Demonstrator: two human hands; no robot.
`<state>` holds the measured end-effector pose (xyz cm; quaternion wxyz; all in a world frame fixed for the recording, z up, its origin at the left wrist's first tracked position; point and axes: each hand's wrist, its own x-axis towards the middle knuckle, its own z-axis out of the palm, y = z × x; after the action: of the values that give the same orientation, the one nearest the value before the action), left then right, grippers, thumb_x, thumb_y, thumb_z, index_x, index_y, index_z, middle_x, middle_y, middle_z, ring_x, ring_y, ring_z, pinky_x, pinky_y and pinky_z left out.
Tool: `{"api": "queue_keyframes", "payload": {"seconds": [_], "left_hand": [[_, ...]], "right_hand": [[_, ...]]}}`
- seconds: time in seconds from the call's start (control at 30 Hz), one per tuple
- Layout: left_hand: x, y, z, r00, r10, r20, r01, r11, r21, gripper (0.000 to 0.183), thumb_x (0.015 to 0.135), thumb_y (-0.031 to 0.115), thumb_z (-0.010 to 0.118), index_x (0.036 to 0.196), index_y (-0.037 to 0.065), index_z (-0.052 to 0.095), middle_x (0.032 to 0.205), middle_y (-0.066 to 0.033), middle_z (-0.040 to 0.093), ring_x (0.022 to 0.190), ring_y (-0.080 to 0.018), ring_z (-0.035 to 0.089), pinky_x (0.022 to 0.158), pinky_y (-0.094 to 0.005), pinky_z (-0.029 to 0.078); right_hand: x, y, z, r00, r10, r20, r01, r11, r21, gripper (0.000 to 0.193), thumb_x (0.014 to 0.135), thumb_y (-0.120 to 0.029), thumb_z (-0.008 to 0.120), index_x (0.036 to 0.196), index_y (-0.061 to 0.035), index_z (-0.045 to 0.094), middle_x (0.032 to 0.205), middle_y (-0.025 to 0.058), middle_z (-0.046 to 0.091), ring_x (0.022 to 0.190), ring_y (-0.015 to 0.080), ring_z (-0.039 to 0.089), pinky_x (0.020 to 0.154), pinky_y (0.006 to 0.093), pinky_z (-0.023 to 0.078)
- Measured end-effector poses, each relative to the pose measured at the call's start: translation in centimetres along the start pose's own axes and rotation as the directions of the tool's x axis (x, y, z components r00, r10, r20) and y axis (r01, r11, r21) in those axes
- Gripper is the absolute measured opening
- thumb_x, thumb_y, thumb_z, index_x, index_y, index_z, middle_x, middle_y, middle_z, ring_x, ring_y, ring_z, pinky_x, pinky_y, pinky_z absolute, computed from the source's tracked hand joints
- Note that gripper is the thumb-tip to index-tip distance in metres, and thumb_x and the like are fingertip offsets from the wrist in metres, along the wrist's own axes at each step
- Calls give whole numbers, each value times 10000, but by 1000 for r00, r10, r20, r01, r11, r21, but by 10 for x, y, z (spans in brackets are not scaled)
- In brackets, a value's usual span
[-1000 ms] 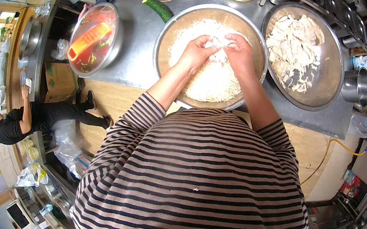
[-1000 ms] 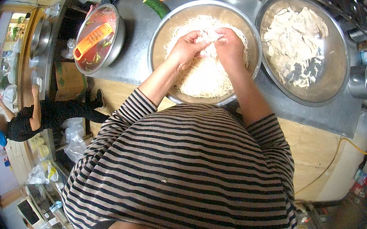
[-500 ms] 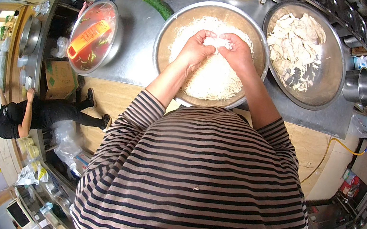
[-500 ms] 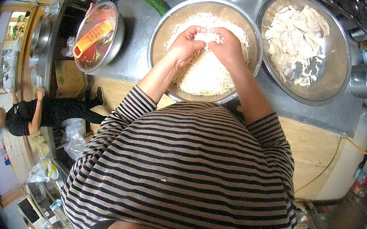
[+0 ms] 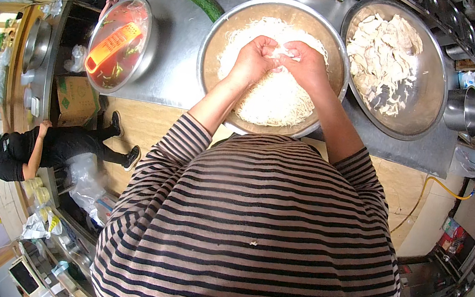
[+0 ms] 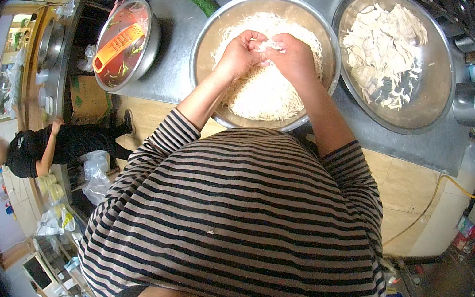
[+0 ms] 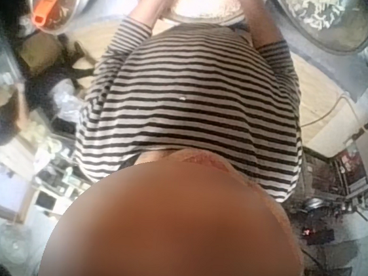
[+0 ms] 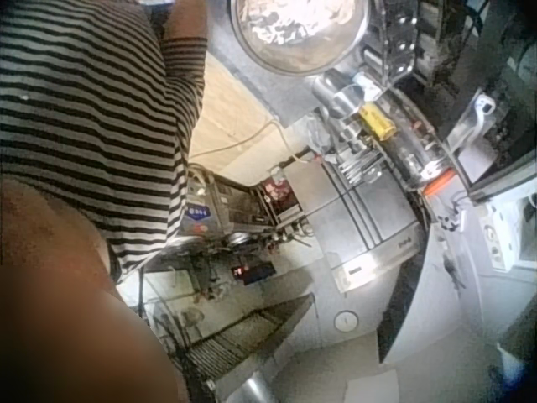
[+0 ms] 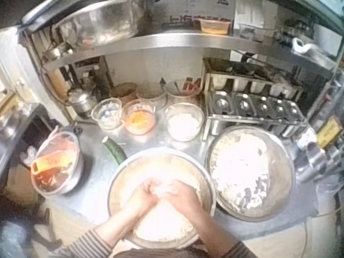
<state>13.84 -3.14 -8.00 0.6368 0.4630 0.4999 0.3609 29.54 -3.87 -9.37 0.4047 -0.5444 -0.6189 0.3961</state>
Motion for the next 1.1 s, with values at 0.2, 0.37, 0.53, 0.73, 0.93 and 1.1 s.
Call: {"api": "queue_keyframes", "payload": {"seconds": [0.2, 0.37, 0.53, 0.73, 0.93, 1.1], "left_hand": [[2, 5, -7, 994, -113, -6, 109, 976, -189, 140, 833, -56, 552, 957, 7, 562, 855, -36, 587, 741, -125, 593, 663, -284, 565], [-3, 12, -3, 992, -129, 17, 129, 964, -232, 160, 827, -46, 568, 972, 23, 578, 818, -24, 584, 692, -116, 581, 633, -272, 538], [-2, 9, -4, 988, -106, 112, 135, 943, -305, 148, 800, 16, 657, 937, 43, 607, 819, -49, 604, 635, -99, 568, 535, -215, 486], [6, -11, -11, 989, 141, 53, -150, 881, 449, 282, 771, 153, 730, 985, 0, 628, 1029, -144, 583, 888, -187, 600, 749, -277, 503], [-9, -15, -6, 960, -151, 234, -116, 549, 828, 251, 792, 109, 660, 1042, 141, 649, 930, -110, 658, 871, -260, 633, 789, -342, 489], [-5, 0, -17, 918, 350, 189, -340, 445, 828, 324, 817, 138, 519, 1116, 170, 640, 1242, -144, 546, 1127, -328, 518, 930, -364, 410]], "right_hand": [[7, 12, 0, 982, 190, 16, -187, 948, 258, 281, 747, -32, 620, 1027, -56, 636, 839, 79, 654, 751, 165, 614, 688, 275, 494], [7, 8, 2, 995, 72, 74, -91, 949, 301, 368, 739, 15, 590, 1102, -41, 599, 914, 83, 641, 781, 129, 590, 676, 248, 482], [10, -6, -12, 997, 51, 49, -62, 965, 253, 382, 741, -7, 610, 1118, -62, 597, 924, 80, 634, 782, 129, 588, 684, 250, 480], [-5, -5, -24, 961, -181, 208, 269, 791, -550, 266, 772, -101, 607, 1034, -65, 634, 915, 134, 640, 836, 280, 617, 747, 382, 489], [-8, -10, -29, 960, -50, 277, 179, 867, -466, 251, 733, -15, 546, 962, -74, 632, 920, 175, 632, 872, 342, 604, 761, 408, 478], [-1, -9, -47, 957, -211, 198, 257, 934, -248, 330, 675, 75, 478, 912, -63, 661, 1003, 140, 646, 911, 297, 591, 827, 399, 455]]}}
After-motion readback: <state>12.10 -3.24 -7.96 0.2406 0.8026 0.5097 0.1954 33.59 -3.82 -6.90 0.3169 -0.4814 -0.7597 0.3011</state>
